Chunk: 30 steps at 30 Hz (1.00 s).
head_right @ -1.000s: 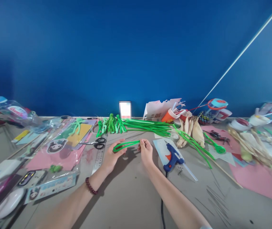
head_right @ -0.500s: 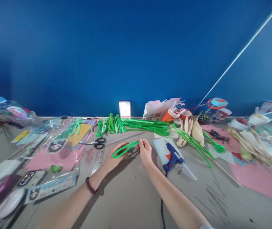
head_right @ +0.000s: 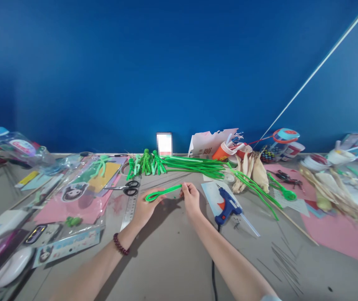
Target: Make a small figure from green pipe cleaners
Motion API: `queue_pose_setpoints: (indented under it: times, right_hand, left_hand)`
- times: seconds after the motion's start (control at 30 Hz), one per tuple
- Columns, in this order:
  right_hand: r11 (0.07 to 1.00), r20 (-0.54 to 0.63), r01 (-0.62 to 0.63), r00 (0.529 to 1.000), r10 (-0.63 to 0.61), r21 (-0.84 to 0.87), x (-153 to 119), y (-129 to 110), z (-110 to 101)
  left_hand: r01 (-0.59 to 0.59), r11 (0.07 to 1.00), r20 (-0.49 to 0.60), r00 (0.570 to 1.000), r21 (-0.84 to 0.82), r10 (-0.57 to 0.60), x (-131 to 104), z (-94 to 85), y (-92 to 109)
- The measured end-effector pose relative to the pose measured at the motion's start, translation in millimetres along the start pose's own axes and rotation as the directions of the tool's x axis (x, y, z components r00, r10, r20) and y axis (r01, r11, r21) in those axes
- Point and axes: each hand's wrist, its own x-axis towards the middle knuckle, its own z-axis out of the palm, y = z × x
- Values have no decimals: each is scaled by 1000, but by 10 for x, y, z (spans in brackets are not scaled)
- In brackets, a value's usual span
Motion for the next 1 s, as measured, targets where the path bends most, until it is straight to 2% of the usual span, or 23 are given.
queue_pose_setpoints:
  times: [0.17, 0.33, 0.47, 0.7, 1.0]
  right_hand:
    - [999, 1, -19, 1000, 19, 39, 43, 45, -23]
    - [990, -11, -34, 999, 36, 133, 69, 68, -23]
    - [981, -27, -53, 998, 59, 184, 73, 39, -16]
    - [975, -39, -80, 995, 90, 207, 72, -26, -17]
    - [982, -64, -53, 996, 66, 181, 102, -1, -36]
  left_hand:
    - [12, 1000, -16, 1000, -21, -12, 3, -7, -47]
    - [111, 985, -50, 992, -135, -118, 50, 11, -78]
    - [137, 968, -91, 983, -208, -159, 79, 27, -80]
    - [156, 953, -114, 975, -260, -191, 88, 28, -94]
    - [156, 948, -129, 972, -277, -197, 96, 32, -71]
